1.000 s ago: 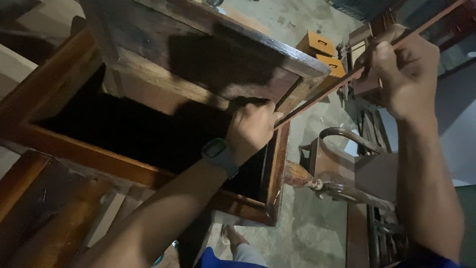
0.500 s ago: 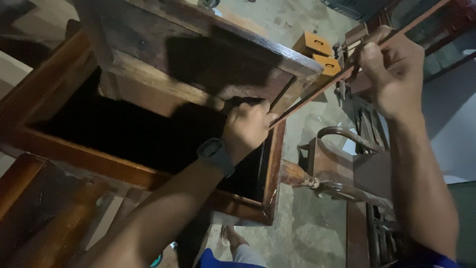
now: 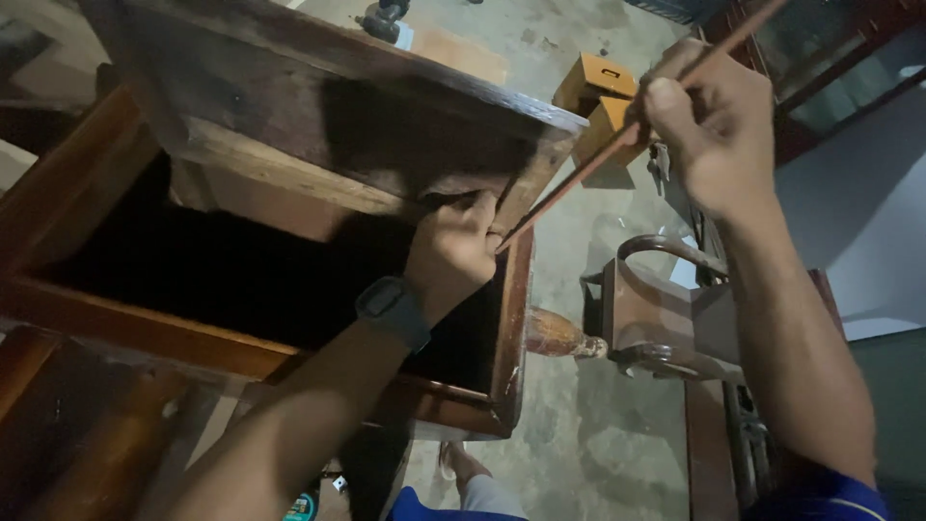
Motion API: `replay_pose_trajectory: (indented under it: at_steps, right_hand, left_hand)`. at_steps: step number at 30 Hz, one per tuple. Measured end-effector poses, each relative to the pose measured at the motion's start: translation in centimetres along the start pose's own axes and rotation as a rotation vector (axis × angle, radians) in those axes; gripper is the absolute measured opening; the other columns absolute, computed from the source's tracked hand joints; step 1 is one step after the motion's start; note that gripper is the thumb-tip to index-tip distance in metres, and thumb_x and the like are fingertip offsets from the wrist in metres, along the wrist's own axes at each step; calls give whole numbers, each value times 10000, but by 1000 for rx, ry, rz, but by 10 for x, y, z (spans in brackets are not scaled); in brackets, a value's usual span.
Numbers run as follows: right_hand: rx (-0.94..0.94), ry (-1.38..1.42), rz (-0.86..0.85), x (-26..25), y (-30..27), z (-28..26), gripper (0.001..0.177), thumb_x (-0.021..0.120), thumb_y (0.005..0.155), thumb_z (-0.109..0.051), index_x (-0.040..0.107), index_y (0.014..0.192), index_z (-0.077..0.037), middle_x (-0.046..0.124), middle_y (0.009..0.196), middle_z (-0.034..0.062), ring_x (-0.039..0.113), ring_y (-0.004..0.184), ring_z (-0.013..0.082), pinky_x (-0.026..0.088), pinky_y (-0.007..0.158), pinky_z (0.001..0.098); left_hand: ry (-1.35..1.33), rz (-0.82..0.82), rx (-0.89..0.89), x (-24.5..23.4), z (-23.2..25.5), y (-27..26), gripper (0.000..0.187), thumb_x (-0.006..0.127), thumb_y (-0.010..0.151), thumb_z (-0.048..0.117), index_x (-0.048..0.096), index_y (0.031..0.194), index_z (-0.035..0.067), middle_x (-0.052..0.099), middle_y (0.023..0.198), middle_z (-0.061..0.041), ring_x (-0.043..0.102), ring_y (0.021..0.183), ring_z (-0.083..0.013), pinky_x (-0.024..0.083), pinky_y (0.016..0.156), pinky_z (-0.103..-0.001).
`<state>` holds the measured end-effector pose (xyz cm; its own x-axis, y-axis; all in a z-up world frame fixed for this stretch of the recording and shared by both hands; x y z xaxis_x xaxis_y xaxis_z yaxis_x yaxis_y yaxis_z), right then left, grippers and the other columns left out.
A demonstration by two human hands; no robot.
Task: Measuring wooden boards and a vintage wooden desk using a tape measure and marking with a pencil.
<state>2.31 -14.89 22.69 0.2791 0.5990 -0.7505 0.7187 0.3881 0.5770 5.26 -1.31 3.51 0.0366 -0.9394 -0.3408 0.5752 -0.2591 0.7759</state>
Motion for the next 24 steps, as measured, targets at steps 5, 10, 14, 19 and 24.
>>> replay_pose_trajectory:
  at_steps: [5, 10, 14, 19, 24]
  right_hand:
    - [12, 3, -3, 4, 7, -11, 496, 431, 1164, -451, 491, 889, -42, 472, 821, 63, 445, 755, 180, 365, 753, 354]
    - [-114, 34, -34, 6, 11, -18, 401, 424, 1205, -259, 579, 949, 8, 599, 841, 112, 577, 730, 198, 442, 709, 335]
    - [-93, 150, -52, 8, 14, -14, 399, 445, 1155, -349, 525, 933, -27, 597, 768, 106, 566, 651, 158, 407, 579, 267]
    - [85, 558, -116, 16, 12, 21, 181, 552, 1052, -173, 494, 918, -66, 387, 788, 45, 406, 745, 173, 369, 674, 318]
    - [-79, 220, -38, 0, -15, 19, 97, 540, 1086, 94, 483, 1039, 31, 558, 815, 127, 680, 742, 225, 601, 587, 305]
  left_hand:
    - [166, -106, -252, 15, -6, -3, 532, 927, 693, 225, 547, 1034, 74, 707, 852, -135, 707, 722, -379, 537, 534, -476]
    - [680, 319, 62, 21, 10, -30, 732, 885, 794, 559, 678, 1260, 34, 658, 809, -56, 651, 691, -246, 555, 618, -401]
    - [470, -17, -191, 17, 5, -7, 599, 639, 942, 602, 537, 1067, 26, 642, 708, -150, 642, 534, -399, 492, 438, -504]
    - [454, -185, -375, 22, -10, -3, 548, 784, 859, 559, 609, 971, 53, 711, 903, -215, 689, 823, -456, 549, 674, -529]
    - [395, -57, -284, 15, -3, -4, 429, 835, 843, 485, 603, 730, 143, 664, 748, -91, 660, 661, -348, 499, 551, -478]
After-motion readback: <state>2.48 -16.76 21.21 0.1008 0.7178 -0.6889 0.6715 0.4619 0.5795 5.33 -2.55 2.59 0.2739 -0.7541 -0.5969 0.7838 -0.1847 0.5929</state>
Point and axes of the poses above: each hand's wrist, its own y-axis towards the middle knuckle, its own x-axis out of the palm, z = x × y, the point moved 9 cm from there along y, towards the middle knuckle
